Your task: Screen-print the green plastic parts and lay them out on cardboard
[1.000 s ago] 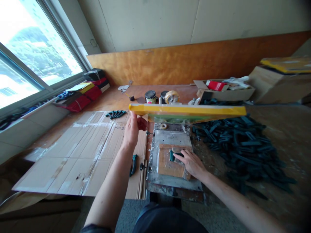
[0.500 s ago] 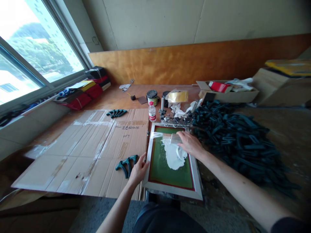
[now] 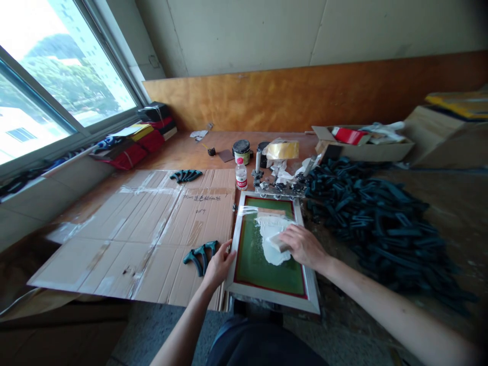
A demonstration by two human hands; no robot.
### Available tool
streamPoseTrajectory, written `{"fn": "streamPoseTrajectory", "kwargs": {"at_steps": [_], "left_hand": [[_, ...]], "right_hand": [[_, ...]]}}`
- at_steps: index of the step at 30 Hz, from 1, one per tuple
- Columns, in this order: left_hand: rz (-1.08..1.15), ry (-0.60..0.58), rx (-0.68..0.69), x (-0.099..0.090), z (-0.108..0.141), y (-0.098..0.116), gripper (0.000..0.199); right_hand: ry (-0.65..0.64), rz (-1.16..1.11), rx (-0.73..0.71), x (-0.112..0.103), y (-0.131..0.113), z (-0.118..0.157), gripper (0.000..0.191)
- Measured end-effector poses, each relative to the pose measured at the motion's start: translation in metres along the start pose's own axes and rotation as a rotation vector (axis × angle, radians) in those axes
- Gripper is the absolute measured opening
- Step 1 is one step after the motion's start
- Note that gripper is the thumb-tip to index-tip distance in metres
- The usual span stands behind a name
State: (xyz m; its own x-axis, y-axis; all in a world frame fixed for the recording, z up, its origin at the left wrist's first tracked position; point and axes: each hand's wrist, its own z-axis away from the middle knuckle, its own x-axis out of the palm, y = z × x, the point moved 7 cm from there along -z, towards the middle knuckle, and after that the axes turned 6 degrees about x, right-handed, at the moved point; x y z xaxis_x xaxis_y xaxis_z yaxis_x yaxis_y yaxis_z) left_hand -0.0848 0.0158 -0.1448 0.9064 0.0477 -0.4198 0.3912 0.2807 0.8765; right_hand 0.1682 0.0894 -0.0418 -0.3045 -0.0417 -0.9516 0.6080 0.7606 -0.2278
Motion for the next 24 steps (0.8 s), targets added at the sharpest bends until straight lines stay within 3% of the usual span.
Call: {"fn": "streamPoseTrajectory", "kwargs": {"at_steps": [2,4,7,9,11,13,15,17,20,24], "left_hand": [[0.047,-0.005,-0.011,0.000,0.000,-0.001,0.057],[0.087,-0.007,-0.022,0.000,0.000,-0.001,0.059],[0.154,-0.014,-0.034,-0.001,0.001,0.002,0.063],[0.228,-0.046,-0.034,-0.003,0.003,0.011,0.070],[0.306,-0.081,-0.045,-0.009,0.007,0.027,0.078],[0.380,-0.082,-0.054,-0.019,0.011,0.049,0.075],[0.447,-0.046,-0.036,-0.032,0.012,0.077,0.065],[0.508,0.027,0.045,-0.045,0.007,0.111,0.059],[0.572,0.157,0.259,-0.065,-0.011,0.169,0.054],[0.642,0.185,0.428,-0.072,-0.038,0.226,0.057]], "right_hand": [[0.083,0.015,-0.055,0.004,-0.007,0.009,0.028],[0.051,-0.014,-0.096,0.008,-0.011,0.016,0.027],[-0.022,-0.055,0.005,0.001,0.001,0.001,0.016],[0.006,-0.030,0.119,-0.015,0.016,-0.023,0.024],[0.067,0.026,0.224,-0.035,0.033,-0.047,0.046],[0.157,0.066,0.330,-0.058,0.056,-0.058,0.055],[0.293,0.043,0.457,-0.079,0.084,-0.051,0.048],[0.401,-0.014,0.613,-0.087,0.114,-0.026,0.039],[0.302,-0.087,0.712,-0.055,0.131,0.013,0.037],[0.038,-0.102,0.562,0.024,0.095,0.035,0.030]]}}
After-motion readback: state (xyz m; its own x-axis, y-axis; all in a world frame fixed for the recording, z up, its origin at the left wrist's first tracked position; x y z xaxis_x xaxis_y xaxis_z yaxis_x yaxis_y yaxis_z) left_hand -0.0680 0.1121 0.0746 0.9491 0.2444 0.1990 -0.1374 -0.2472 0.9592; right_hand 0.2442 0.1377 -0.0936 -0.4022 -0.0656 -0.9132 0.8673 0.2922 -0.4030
